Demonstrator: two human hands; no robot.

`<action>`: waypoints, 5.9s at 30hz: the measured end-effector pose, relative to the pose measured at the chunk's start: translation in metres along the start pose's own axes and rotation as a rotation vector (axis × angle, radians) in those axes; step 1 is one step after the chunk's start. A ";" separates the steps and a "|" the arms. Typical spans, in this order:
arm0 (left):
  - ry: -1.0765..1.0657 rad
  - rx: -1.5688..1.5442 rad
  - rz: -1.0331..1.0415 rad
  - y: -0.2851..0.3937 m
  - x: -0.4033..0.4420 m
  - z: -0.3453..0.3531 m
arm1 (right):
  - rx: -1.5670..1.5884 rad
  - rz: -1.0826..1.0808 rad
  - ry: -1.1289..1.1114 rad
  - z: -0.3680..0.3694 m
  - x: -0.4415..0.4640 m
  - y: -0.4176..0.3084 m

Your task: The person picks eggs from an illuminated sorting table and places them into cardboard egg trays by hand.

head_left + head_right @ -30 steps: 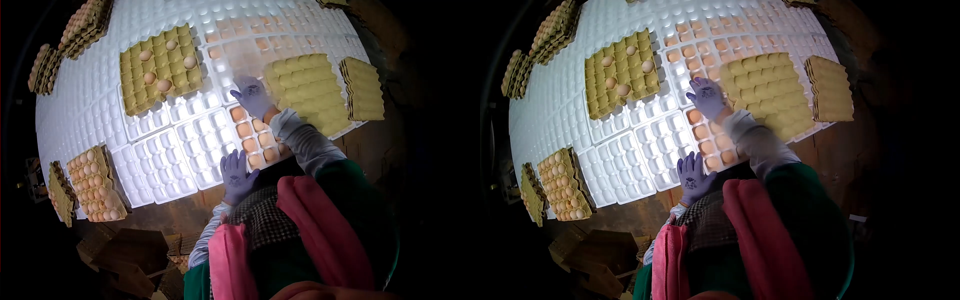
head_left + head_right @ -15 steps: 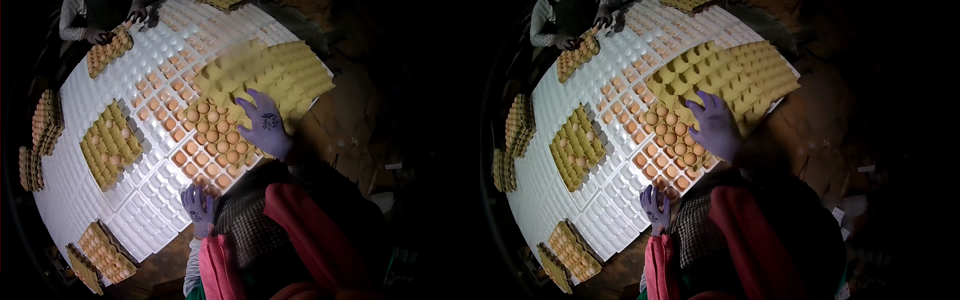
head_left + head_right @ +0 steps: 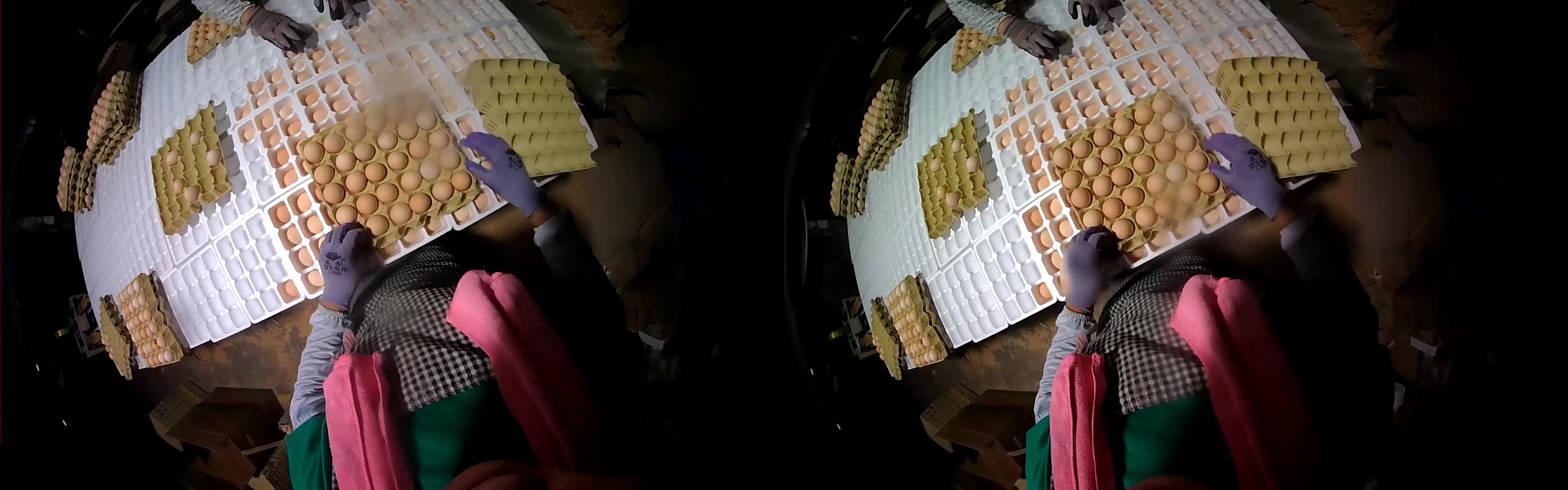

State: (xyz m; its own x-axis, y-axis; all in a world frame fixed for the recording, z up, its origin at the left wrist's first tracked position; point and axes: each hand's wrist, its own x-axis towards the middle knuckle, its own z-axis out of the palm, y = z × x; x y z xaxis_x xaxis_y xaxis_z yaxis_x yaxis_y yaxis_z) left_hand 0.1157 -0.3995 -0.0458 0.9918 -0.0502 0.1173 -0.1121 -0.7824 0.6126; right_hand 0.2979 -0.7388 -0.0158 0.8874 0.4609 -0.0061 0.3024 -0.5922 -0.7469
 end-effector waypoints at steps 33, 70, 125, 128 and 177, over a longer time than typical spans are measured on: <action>-0.059 0.341 -0.317 -0.011 0.042 -0.021 | -0.734 -0.083 -0.205 0.029 0.042 0.013; 0.263 0.094 -0.320 -0.191 -0.130 -0.071 | -0.510 -0.640 -0.243 0.440 0.137 -0.262; 0.430 -0.143 -0.670 -0.115 0.026 -0.102 | 0.159 0.008 -0.114 0.111 0.071 -0.113; 0.379 0.222 -0.660 -0.192 0.042 -0.118 | -0.001 -0.192 -0.203 0.190 0.118 -0.171; -0.069 -0.014 -0.219 -0.039 0.154 -0.015 | -0.310 -0.282 -0.291 0.075 0.041 -0.022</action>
State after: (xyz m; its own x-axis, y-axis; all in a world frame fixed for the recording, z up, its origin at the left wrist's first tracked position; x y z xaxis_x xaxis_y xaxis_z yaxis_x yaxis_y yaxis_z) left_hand 0.2717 -0.3671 -0.0400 0.9944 0.0765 -0.0732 0.1056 -0.7706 0.6285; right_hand 0.3016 -0.6576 -0.0494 0.6358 0.7702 -0.0507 0.6445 -0.5658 -0.5142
